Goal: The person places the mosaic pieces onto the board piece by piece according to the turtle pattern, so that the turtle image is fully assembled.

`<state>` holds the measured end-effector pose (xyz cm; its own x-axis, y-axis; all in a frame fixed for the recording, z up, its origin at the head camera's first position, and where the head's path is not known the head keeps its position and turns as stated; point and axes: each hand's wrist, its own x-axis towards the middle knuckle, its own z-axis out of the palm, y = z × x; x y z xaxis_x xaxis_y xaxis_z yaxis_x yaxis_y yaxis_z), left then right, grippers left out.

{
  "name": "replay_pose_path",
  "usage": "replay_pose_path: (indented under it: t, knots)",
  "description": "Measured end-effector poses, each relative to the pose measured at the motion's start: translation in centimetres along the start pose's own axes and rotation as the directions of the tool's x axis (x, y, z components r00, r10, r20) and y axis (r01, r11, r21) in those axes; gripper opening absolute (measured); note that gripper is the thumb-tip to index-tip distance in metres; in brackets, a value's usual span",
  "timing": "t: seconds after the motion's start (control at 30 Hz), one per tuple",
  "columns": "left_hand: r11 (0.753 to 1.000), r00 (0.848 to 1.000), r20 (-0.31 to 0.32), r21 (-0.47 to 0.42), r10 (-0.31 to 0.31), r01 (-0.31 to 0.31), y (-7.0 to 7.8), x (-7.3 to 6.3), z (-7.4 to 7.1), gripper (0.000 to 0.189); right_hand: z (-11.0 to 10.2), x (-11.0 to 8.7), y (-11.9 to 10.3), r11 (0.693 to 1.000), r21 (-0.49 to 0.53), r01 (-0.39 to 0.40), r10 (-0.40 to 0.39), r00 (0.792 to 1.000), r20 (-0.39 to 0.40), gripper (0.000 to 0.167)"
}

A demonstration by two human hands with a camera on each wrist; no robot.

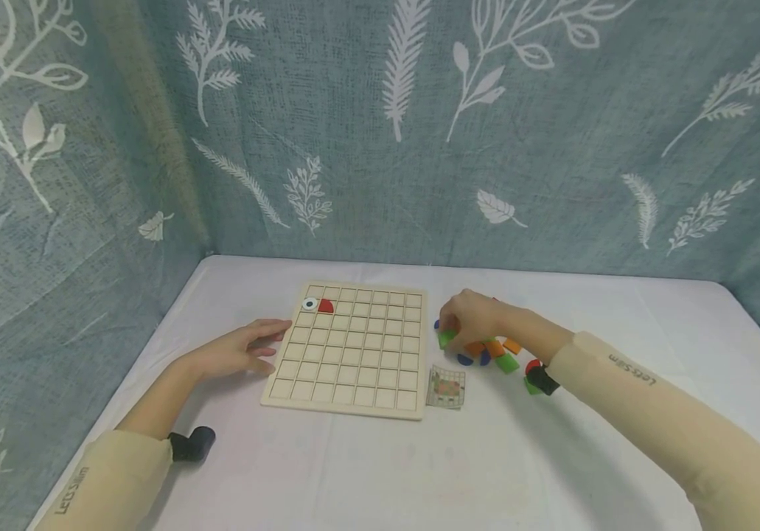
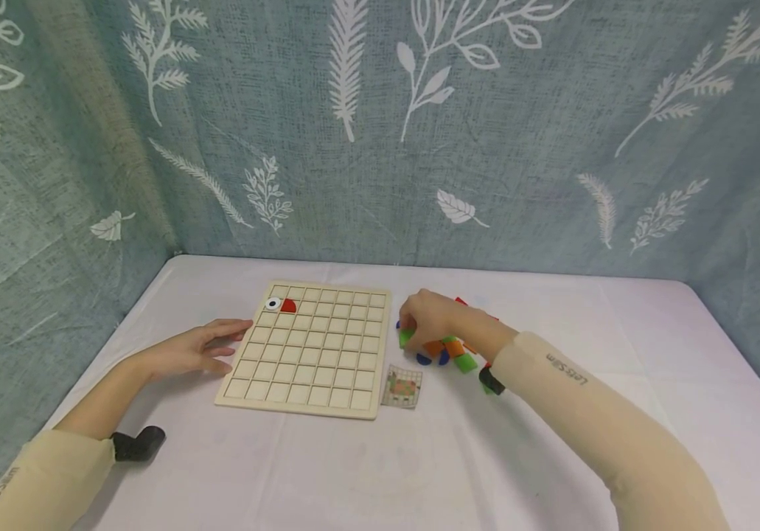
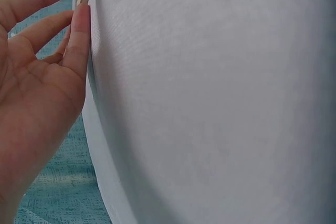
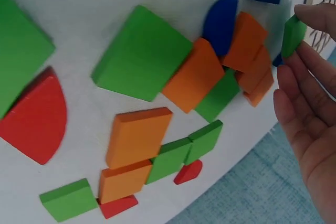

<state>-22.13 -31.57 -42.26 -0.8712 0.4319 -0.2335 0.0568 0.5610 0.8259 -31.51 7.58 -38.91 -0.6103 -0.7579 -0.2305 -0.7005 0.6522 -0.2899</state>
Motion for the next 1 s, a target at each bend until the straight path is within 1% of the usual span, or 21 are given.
replay_pose_path:
  t: [0.1, 0.33, 0.5, 0.67, 0.9, 1.0]
  knots:
    - [1.000, 1.000, 0.005, -0.008, 0.006, -0.006, 0.0, 0.0, 0.0, 0.077, -0.3, 0.1, -0.2, 1.000, 0.003, -0.008, 0.008, 1.000, 0.000, 0.021]
    - [0.998, 0.999, 0.022, -0.058, 0.024, -0.023, 0.0, -0.1, -0.1, 0.078, -1.0, 0.2, -0.6, 0.999, -0.012, 0.032, -0.032, 0.999, -0.024, 0.020]
    - [0.998, 0.999, 0.026, -0.058, 0.022, -0.020, -0.1, -0.1, -0.1, 0.078, -1.3, 0.4, -0.9, 0.999, -0.021, 0.030, -0.030, 0.999, -0.028, 0.019]
    - [0.999, 1.000, 0.024, -0.050, 0.019, -0.018, -0.2, -0.1, -0.1, 0.077, -1.5, 1.0, -1.2, 0.999, -0.027, 0.033, -0.034, 0.999, -0.030, 0.019]
    - [0.999, 1.000, 0.021, -0.050, 0.012, -0.011, -0.2, 0.0, -0.1, 0.077, -1.7, 2.2, -1.9, 0.997, -0.034, 0.073, -0.075, 0.996, -0.049, 0.020]
    - [0.999, 1.000, 0.021, -0.048, 0.009, -0.008, -0.2, 0.0, -0.1, 0.078, -1.9, 2.7, -2.4, 0.997, -0.029, 0.073, -0.074, 0.996, -0.049, 0.020]
